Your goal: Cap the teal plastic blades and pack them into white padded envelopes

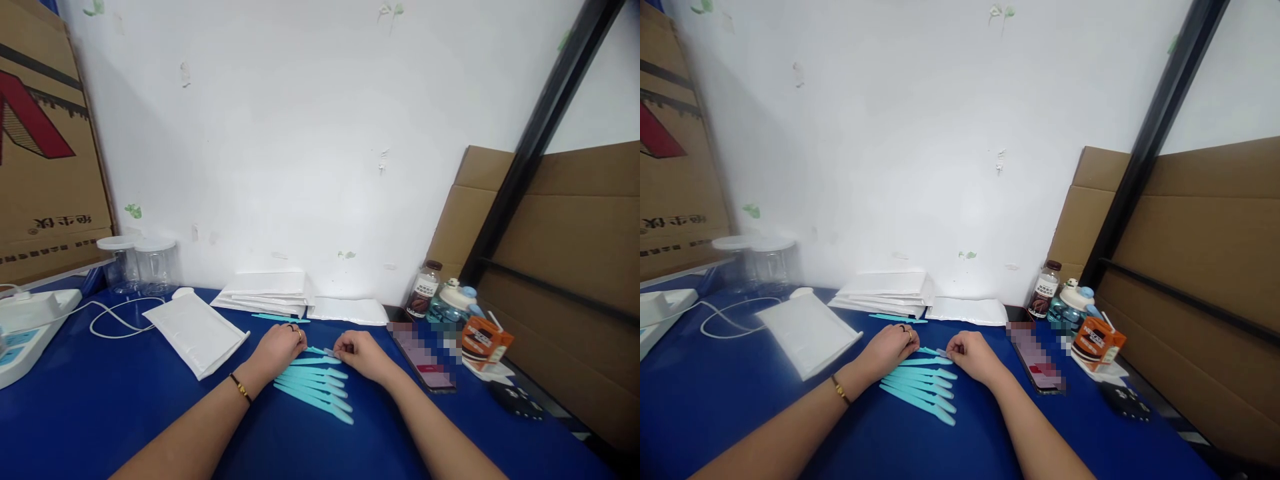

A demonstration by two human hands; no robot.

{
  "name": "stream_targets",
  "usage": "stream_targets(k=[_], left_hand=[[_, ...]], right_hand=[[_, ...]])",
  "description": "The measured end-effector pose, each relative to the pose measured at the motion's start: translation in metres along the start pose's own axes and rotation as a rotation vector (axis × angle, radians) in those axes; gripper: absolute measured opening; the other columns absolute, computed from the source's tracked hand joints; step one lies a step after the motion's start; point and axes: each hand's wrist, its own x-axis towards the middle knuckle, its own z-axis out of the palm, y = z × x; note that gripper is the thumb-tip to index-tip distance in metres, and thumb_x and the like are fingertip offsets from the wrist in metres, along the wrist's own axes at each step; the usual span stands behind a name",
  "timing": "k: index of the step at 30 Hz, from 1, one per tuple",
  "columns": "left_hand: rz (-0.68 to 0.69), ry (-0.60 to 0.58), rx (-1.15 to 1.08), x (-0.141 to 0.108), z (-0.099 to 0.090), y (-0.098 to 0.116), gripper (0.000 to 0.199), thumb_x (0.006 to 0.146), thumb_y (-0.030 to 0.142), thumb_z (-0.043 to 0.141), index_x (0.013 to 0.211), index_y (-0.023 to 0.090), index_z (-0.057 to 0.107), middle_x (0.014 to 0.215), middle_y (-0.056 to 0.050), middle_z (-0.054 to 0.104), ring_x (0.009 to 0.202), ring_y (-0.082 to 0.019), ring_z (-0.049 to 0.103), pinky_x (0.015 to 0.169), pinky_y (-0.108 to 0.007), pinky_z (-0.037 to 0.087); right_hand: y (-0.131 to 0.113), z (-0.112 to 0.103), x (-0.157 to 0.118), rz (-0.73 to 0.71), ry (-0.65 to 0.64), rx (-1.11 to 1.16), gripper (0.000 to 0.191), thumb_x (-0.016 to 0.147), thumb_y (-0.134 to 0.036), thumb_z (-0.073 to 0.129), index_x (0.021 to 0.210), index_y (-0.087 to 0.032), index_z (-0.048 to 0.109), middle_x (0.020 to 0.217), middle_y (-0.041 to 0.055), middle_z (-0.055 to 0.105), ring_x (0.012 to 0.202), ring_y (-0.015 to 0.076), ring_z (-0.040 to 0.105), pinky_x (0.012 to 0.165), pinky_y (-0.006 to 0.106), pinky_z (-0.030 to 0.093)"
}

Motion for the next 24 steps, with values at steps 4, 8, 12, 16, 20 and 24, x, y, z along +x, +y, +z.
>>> stream_targets(k=[4, 8, 12, 16, 20, 24], left_hand=[[-0.005, -0.007, -0.003, 0.001, 0.001, -0.001, 0.017, 0.084, 0.021, 0.045, 0.077, 0.020, 0.060, 0.081, 0.000, 0.063, 0.079, -0.014, 0.055, 0.072, -0.025, 0.035], [-0.008, 0.000, -0.005, 0.002, 0.002, -0.002, 0.018, 0.085, 0.022, 0.044, 0.077, 0.021, 0.061, 0.082, 0.001, 0.064, 0.080, -0.015, 0.056, 0.073, -0.027, 0.033], [0.008, 0.008, -0.010, 0.001, 0.001, 0.000, 0.017, 0.084, 0.022, 0.045, 0.077, 0.021, 0.061, 0.082, 0.001, 0.064, 0.080, -0.014, 0.056, 0.072, -0.027, 0.033], [0.020, -0.003, 0.023, 0.001, 0.003, 0.011, 0.018, 0.085, 0.024, 0.045, 0.077, 0.021, 0.061, 0.081, 0.000, 0.064, 0.078, -0.014, 0.056, 0.071, -0.027, 0.033], [0.034, -0.023, 0.007, 0.001, 0.004, 0.013, 0.019, 0.085, 0.026, 0.046, 0.078, 0.021, 0.062, 0.083, 0.000, 0.064, 0.081, -0.015, 0.056, 0.073, -0.026, 0.035], [-0.071, 0.060, -0.021, 0.001, -0.003, -0.011, 0.019, 0.084, 0.031, 0.047, 0.097, 0.023, 0.060, 0.097, -0.002, 0.063, 0.093, -0.017, 0.055, 0.081, -0.027, 0.037]], right_hand=[[0.002, 0.001, 0.000, -0.008, 0.013, 0.005, 0.011, 0.074, -0.020, 0.056, 0.075, -0.018, 0.067, 0.067, 0.0005, 0.059, 0.060, 0.0107, 0.052, 0.054, 0.019, 0.037], [0.004, 0.002, 0.001, 0.002, 0.019, 0.000, 0.011, 0.074, -0.020, 0.056, 0.074, -0.018, 0.067, 0.066, 0.0004, 0.060, 0.058, 0.0106, 0.052, 0.053, 0.019, 0.037], [0.001, 0.002, 0.001, 0.002, 0.008, 0.025, 0.012, 0.073, -0.019, 0.056, 0.075, -0.018, 0.067, 0.067, 0.0004, 0.060, 0.058, 0.0104, 0.052, 0.052, 0.019, 0.037], [-0.009, 0.006, 0.001, -0.029, -0.009, 0.053, 0.013, 0.072, -0.017, 0.054, 0.073, -0.018, 0.067, 0.067, 0.0002, 0.061, 0.058, 0.0102, 0.053, 0.053, 0.019, 0.037], [-0.011, 0.005, 0.001, -0.028, -0.026, 0.062, 0.013, 0.071, -0.018, 0.054, 0.073, -0.018, 0.067, 0.067, 0.0005, 0.062, 0.058, 0.0112, 0.054, 0.053, 0.020, 0.038], [0.012, -0.010, 0.001, 0.060, 0.080, 0.034, 0.017, 0.074, -0.023, 0.052, 0.076, -0.017, 0.068, 0.071, 0.0030, 0.066, 0.063, 0.0149, 0.057, 0.058, 0.023, 0.041]])
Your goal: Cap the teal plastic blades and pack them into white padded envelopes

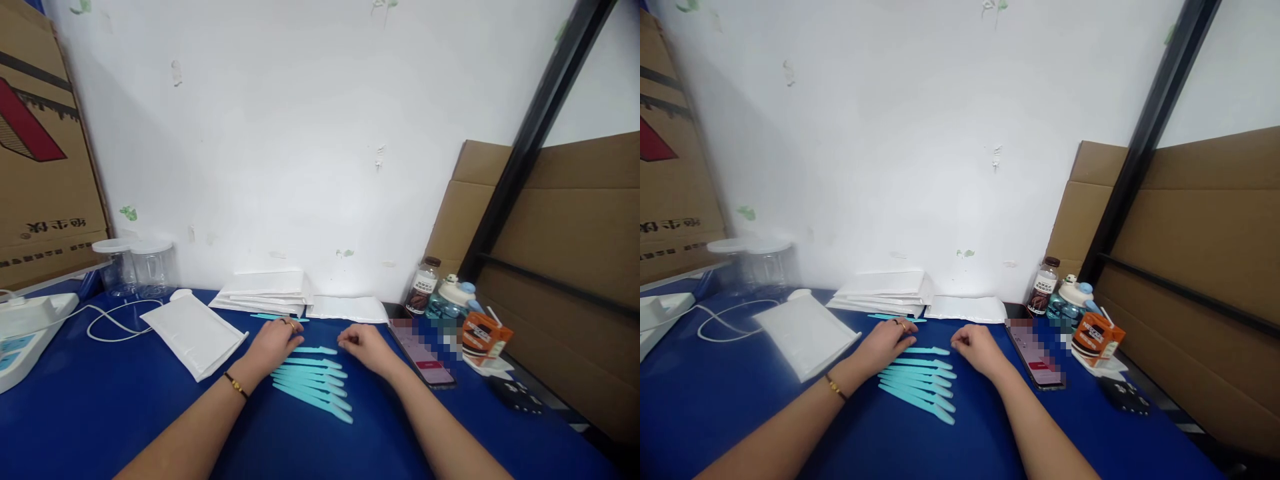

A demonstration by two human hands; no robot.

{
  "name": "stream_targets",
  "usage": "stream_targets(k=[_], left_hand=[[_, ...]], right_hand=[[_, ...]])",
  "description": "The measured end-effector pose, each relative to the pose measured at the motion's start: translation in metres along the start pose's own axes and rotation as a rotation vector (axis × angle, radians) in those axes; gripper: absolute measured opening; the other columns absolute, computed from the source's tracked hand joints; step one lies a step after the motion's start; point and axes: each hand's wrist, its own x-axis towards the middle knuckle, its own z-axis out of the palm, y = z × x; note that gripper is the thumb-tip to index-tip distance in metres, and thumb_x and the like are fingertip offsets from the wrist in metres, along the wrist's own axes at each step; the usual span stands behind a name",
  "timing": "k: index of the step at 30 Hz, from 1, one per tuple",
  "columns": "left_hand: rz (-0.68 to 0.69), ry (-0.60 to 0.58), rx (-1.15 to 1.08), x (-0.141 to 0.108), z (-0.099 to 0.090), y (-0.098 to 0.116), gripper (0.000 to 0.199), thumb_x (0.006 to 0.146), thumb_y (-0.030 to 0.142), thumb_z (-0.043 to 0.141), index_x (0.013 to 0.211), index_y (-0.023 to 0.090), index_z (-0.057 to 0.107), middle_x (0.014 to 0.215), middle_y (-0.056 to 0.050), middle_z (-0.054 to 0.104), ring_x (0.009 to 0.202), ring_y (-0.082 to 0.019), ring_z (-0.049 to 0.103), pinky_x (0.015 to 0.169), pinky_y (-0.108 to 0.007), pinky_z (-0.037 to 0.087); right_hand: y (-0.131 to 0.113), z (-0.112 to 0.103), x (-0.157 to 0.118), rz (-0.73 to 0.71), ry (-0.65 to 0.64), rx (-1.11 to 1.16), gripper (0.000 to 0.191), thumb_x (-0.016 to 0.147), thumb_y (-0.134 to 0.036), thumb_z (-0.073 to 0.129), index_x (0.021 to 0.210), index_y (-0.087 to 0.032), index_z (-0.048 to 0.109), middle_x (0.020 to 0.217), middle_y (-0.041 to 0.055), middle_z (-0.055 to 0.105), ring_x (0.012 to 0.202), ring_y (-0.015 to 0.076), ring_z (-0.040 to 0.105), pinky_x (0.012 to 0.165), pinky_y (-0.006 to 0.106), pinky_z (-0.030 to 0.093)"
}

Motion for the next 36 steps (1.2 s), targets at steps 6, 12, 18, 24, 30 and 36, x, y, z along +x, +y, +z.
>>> stream_targets(k=[6, 12, 18, 24, 30, 36], left_hand=[[-0.242, -0.029, 0.174, -0.003, -0.010, -0.034, 0.029, 0.083, 0.026, 0.044, 0.110, 0.022, 0.054, 0.114, -0.008, 0.055, 0.102, -0.021, 0.052, 0.084, -0.033, 0.038], [-0.206, -0.051, 0.203, -0.006, -0.007, -0.032, 0.036, 0.086, 0.031, 0.038, 0.120, 0.026, 0.049, 0.121, -0.007, 0.051, 0.111, -0.023, 0.045, 0.088, -0.037, 0.035], [-0.196, -0.014, 0.244, -0.008, -0.010, -0.030, 0.035, 0.084, 0.034, 0.039, 0.117, 0.030, 0.051, 0.116, -0.006, 0.053, 0.110, -0.026, 0.041, 0.082, -0.038, 0.037], [-0.072, -0.009, 0.165, -0.007, -0.005, -0.029, 0.040, 0.083, 0.023, 0.040, 0.122, 0.029, 0.044, 0.124, -0.002, 0.050, 0.117, -0.021, 0.037, 0.091, -0.035, 0.032], [-0.027, 0.000, 0.168, -0.004, -0.002, -0.031, 0.029, 0.084, 0.023, 0.041, 0.106, 0.031, 0.056, 0.115, 0.000, 0.057, 0.111, -0.020, 0.042, 0.088, -0.035, 0.029], [0.060, -0.047, 0.043, -0.002, -0.011, -0.013, 0.022, 0.086, 0.033, 0.043, 0.091, 0.026, 0.063, 0.092, 0.000, 0.065, 0.091, -0.016, 0.054, 0.083, -0.030, 0.030]], right_hand=[[0.027, -0.021, -0.002, 0.034, 0.148, -0.138, 0.016, 0.073, -0.019, 0.051, 0.077, -0.018, 0.066, 0.077, 0.0041, 0.063, 0.067, 0.0158, 0.055, 0.065, 0.026, 0.042], [0.015, -0.005, 0.000, -0.057, 0.026, -0.207, 0.017, 0.074, -0.017, 0.054, 0.085, -0.020, 0.067, 0.088, 0.0052, 0.060, 0.073, 0.0151, 0.056, 0.070, 0.025, 0.041], [0.008, -0.003, 0.001, -0.034, 0.008, -0.289, 0.013, 0.077, -0.016, 0.050, 0.076, -0.017, 0.062, 0.082, 0.0056, 0.059, 0.073, 0.0151, 0.055, 0.067, 0.023, 0.040], [0.008, -0.004, -0.002, -0.055, -0.004, -0.279, 0.014, 0.071, -0.010, 0.050, 0.075, -0.017, 0.061, 0.079, 0.0046, 0.059, 0.069, 0.0138, 0.055, 0.064, 0.022, 0.039], [0.011, -0.004, -0.002, -0.069, -0.014, -0.236, 0.019, 0.069, -0.007, 0.051, 0.078, -0.017, 0.064, 0.078, 0.0037, 0.060, 0.068, 0.0133, 0.054, 0.063, 0.021, 0.038], [0.008, -0.005, -0.004, -0.055, -0.026, -0.129, 0.016, 0.072, -0.011, 0.052, 0.079, -0.018, 0.065, 0.074, 0.0020, 0.062, 0.066, 0.0131, 0.055, 0.060, 0.021, 0.039]])
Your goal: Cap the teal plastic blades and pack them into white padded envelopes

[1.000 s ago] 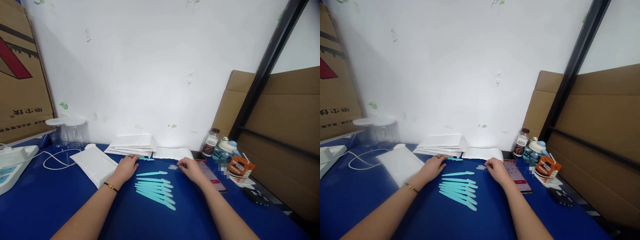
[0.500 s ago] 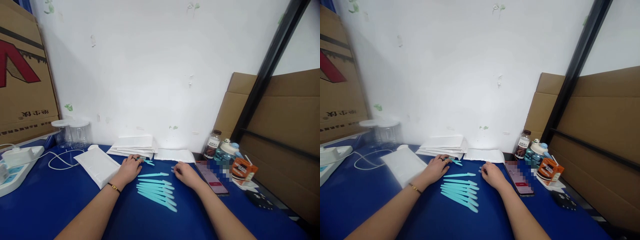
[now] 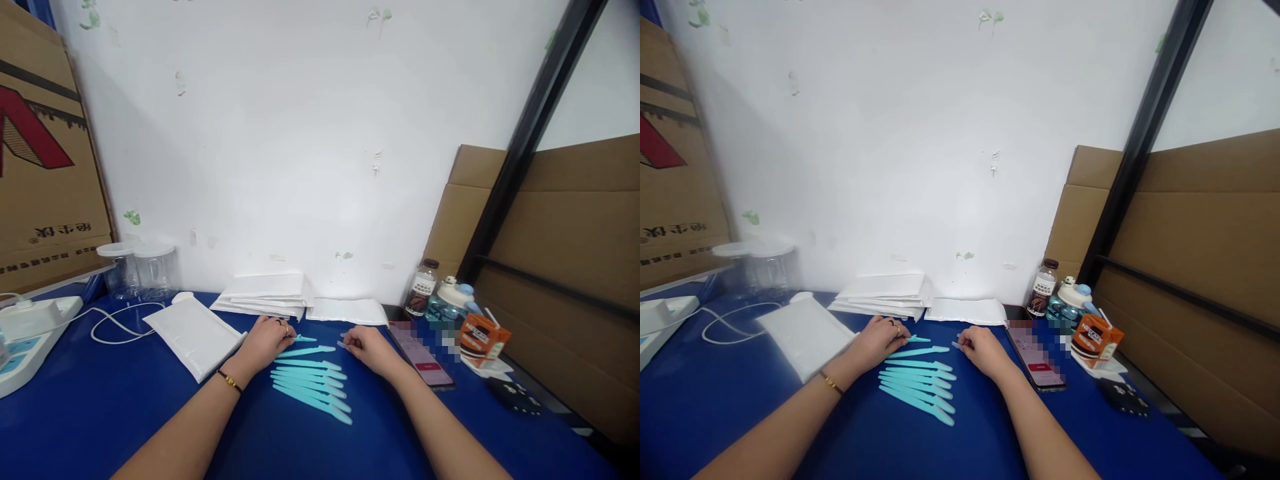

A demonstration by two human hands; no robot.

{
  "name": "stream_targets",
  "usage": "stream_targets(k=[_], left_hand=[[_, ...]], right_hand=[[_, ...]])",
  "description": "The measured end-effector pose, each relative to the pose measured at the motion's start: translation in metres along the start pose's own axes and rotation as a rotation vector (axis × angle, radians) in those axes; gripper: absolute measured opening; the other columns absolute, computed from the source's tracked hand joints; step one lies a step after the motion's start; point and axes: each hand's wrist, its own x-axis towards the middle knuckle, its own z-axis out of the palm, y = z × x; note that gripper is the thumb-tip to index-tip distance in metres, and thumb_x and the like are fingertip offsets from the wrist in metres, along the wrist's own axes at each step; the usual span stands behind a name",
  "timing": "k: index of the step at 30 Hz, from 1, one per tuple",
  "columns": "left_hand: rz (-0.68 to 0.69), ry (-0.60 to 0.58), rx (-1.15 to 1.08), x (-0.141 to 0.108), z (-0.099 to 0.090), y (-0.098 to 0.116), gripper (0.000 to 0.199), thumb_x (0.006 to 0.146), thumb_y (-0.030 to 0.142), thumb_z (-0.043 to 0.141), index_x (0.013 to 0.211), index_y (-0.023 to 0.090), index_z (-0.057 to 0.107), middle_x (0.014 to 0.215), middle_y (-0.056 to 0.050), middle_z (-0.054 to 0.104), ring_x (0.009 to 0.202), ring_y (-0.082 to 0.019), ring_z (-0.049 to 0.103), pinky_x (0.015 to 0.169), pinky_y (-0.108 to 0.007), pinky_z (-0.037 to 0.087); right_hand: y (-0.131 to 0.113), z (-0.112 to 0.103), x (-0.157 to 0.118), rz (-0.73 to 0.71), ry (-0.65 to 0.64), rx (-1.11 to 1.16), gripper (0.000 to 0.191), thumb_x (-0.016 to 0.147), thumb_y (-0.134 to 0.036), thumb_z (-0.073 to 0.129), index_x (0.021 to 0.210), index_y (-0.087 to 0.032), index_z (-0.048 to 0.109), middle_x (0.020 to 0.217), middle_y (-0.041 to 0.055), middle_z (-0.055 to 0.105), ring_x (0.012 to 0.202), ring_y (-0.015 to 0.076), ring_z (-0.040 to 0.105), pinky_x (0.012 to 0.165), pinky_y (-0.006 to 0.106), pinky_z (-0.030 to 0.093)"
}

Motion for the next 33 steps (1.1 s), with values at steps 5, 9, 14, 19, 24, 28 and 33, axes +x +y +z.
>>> stream_targets(k=[5, 9, 14, 19, 24, 28, 33], left_hand=[[0.038, -0.011, -0.117, 0.001, 0.001, 0.028, 0.019, 0.084, 0.031, 0.046, 0.089, 0.026, 0.063, 0.087, 0.003, 0.066, 0.084, -0.014, 0.056, 0.075, -0.026, 0.033], [0.037, -0.063, -0.151, 0.000, 0.009, 0.036, 0.018, 0.083, 0.029, 0.045, 0.084, 0.023, 0.061, 0.079, 0.001, 0.064, 0.072, -0.014, 0.056, 0.064, -0.023, 0.035], [-0.001, -0.040, -0.133, -0.001, 0.013, 0.032, 0.018, 0.083, 0.028, 0.044, 0.083, 0.021, 0.060, 0.079, -0.001, 0.062, 0.075, -0.015, 0.055, 0.067, -0.023, 0.037], [0.014, -0.039, -0.127, 0.000, 0.008, 0.038, 0.017, 0.083, 0.028, 0.044, 0.084, 0.022, 0.060, 0.082, -0.001, 0.063, 0.080, -0.016, 0.055, 0.072, -0.025, 0.038], [0.009, -0.058, -0.111, 0.000, 0.005, 0.041, 0.018, 0.083, 0.028, 0.044, 0.085, 0.021, 0.061, 0.083, -0.002, 0.063, 0.082, -0.016, 0.055, 0.074, -0.025, 0.038], [-0.005, -0.039, -0.109, 0.000, 0.003, 0.039, 0.017, 0.083, 0.027, 0.044, 0.083, 0.022, 0.060, 0.081, -0.001, 0.062, 0.080, -0.016, 0.055, 0.072, -0.025, 0.038], [0.000, -0.049, -0.107, 0.000, 0.003, 0.039, 0.019, 0.084, 0.029, 0.043, 0.084, 0.021, 0.061, 0.083, -0.001, 0.063, 0.082, -0.016, 0.055, 0.073, -0.026, 0.038]], right_hand=[[0.002, 0.003, 0.002, 0.019, 0.003, 0.048, 0.012, 0.072, -0.013, 0.052, 0.076, -0.017, 0.063, 0.069, 0.0006, 0.061, 0.061, 0.0120, 0.052, 0.057, 0.021, 0.038], [0.001, 0.001, 0.001, 0.025, 0.011, 0.056, 0.012, 0.073, -0.011, 0.050, 0.076, -0.017, 0.060, 0.070, 0.0007, 0.060, 0.062, 0.0117, 0.051, 0.057, 0.021, 0.037], [-0.007, -0.004, -0.002, 0.035, -0.004, 0.139, 0.009, 0.078, -0.018, 0.049, 0.079, -0.017, 0.058, 0.072, 0.0002, 0.060, 0.062, 0.0112, 0.050, 0.057, 0.020, 0.036], [-0.020, -0.003, -0.003, 0.023, -0.055, 0.191, 0.010, 0.081, -0.022, 0.048, 0.080, -0.017, 0.057, 0.067, -0.0016, 0.056, 0.059, 0.0101, 0.047, 0.053, 0.019, 0.034], [-0.025, -0.003, -0.004, 0.004, -0.064, 0.197, 0.011, 0.080, -0.023, 0.048, 0.079, -0.017, 0.057, 0.067, -0.0014, 0.054, 0.058, 0.0098, 0.046, 0.052, 0.019, 0.033], [-0.021, -0.006, -0.004, 0.008, -0.013, 0.195, 0.010, 0.080, -0.021, 0.048, 0.079, -0.017, 0.056, 0.066, -0.0017, 0.054, 0.058, 0.0096, 0.044, 0.053, 0.019, 0.033], [-0.027, -0.004, -0.003, -0.008, -0.041, 0.205, 0.010, 0.079, -0.021, 0.047, 0.078, -0.017, 0.056, 0.066, -0.0021, 0.054, 0.057, 0.0096, 0.045, 0.051, 0.019, 0.033]])
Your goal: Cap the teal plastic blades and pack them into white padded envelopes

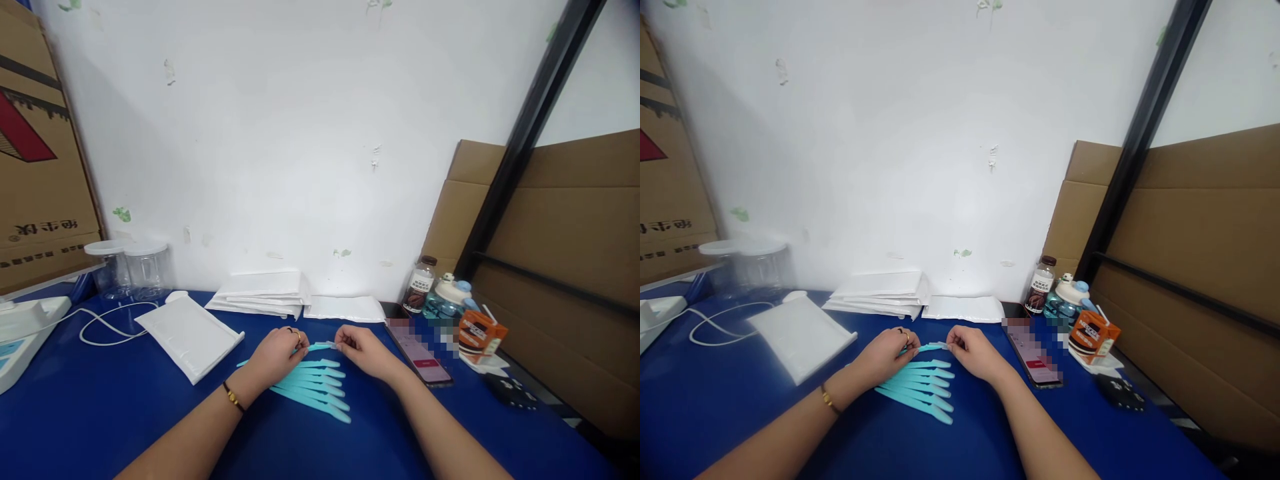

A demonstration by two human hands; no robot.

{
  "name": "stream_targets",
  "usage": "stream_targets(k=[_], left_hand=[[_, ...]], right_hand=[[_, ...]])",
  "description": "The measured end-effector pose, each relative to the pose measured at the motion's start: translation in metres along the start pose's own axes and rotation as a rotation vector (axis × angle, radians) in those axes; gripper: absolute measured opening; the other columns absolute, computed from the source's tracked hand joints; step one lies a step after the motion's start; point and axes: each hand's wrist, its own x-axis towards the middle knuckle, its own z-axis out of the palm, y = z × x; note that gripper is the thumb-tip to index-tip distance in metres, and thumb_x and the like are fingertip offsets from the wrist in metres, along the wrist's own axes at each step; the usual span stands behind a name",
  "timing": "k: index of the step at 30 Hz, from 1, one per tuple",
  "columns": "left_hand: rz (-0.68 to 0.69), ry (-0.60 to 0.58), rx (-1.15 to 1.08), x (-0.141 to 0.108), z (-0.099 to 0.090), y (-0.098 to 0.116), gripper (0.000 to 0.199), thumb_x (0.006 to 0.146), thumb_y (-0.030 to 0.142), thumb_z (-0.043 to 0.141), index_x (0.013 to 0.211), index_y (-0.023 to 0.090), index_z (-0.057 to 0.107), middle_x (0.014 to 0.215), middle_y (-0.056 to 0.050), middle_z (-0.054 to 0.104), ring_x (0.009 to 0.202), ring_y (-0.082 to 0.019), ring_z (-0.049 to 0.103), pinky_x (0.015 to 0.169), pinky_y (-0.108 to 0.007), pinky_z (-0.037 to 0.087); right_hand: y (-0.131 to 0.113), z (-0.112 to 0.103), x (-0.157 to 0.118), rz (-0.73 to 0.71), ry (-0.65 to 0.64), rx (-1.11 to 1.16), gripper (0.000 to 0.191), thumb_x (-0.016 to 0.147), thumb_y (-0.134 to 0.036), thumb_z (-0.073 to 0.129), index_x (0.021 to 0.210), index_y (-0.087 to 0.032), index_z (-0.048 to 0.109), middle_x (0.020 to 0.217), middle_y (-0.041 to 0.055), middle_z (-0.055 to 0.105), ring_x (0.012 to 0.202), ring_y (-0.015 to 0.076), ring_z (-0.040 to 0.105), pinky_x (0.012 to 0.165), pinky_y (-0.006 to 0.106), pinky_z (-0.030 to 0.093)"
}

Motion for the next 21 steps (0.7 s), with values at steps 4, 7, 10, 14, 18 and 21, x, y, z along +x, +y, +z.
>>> stream_targets(k=[4, 7, 10, 14, 18, 21], left_hand=[[0.035, -0.001, 0.013, 0.000, 0.005, 0.004, 0.018, 0.083, 0.028, 0.045, 0.083, 0.021, 0.061, 0.084, -0.001, 0.064, 0.083, -0.016, 0.055, 0.075, -0.027, 0.038], [0.050, -0.023, 0.007, 0.000, 0.007, 0.006, 0.018, 0.082, 0.027, 0.046, 0.078, 0.022, 0.062, 0.082, -0.001, 0.064, 0.082, -0.016, 0.056, 0.075, -0.027, 0.037], [-0.029, 0.006, -0.050, 0.000, 0.002, 0.002, 0.021, 0.081, 0.036, 0.047, 0.088, 0.023, 0.062, 0.084, -0.001, 0.064, 0.082, -0.016, 0.056, 0.073, -0.026, 0.039], [-0.248, 0.063, -0.032, -0.002, -0.010, -0.012, 0.026, 0.078, 0.042, 0.049, 0.092, 0.023, 0.059, 0.086, -0.002, 0.062, 0.080, -0.017, 0.057, 0.065, -0.025, 0.039], [-0.332, 0.031, -0.017, -0.004, -0.009, -0.022, 0.024, 0.074, 0.042, 0.053, 0.086, 0.022, 0.060, 0.087, -0.002, 0.062, 0.080, -0.017, 0.057, 0.062, -0.024, 0.039], [-0.329, 0.019, -0.013, -0.004, -0.005, -0.024, 0.018, 0.075, 0.037, 0.052, 0.079, 0.022, 0.060, 0.083, -0.002, 0.063, 0.077, -0.016, 0.058, 0.060, -0.024, 0.037]], right_hand=[[-0.011, 0.009, -0.002, -0.037, -0.028, -0.009, 0.009, 0.077, -0.018, 0.048, 0.078, -0.018, 0.057, 0.065, -0.0026, 0.054, 0.057, 0.0093, 0.045, 0.051, 0.019, 0.033], [-0.014, 0.010, -0.003, -0.047, -0.072, 0.000, 0.011, 0.076, -0.016, 0.048, 0.077, -0.018, 0.059, 0.064, -0.0022, 0.056, 0.057, 0.0095, 0.048, 0.052, 0.018, 0.034], [-0.006, 0.000, -0.002, -0.016, -0.050, -0.002, 0.013, 0.077, -0.020, 0.050, 0.080, -0.018, 0.062, 0.067, -0.0002, 0.060, 0.059, 0.0112, 0.051, 0.053, 0.020, 0.037], [0.023, -0.020, 0.001, 0.074, 0.244, -0.136, 0.019, 0.080, -0.025, 0.047, 0.082, -0.018, 0.064, 0.077, 0.0039, 0.064, 0.068, 0.0157, 0.055, 0.063, 0.026, 0.042], [0.043, -0.022, 0.004, 0.125, 0.224, -0.276, 0.017, 0.077, -0.025, 0.052, 0.084, -0.017, 0.066, 0.083, 0.0060, 0.063, 0.075, 0.0179, 0.056, 0.070, 0.028, 0.043], [0.042, -0.011, 0.007, 0.094, 0.132, -0.331, 0.017, 0.077, -0.025, 0.055, 0.087, -0.018, 0.066, 0.088, 0.0065, 0.060, 0.077, 0.0171, 0.056, 0.072, 0.027, 0.042]])
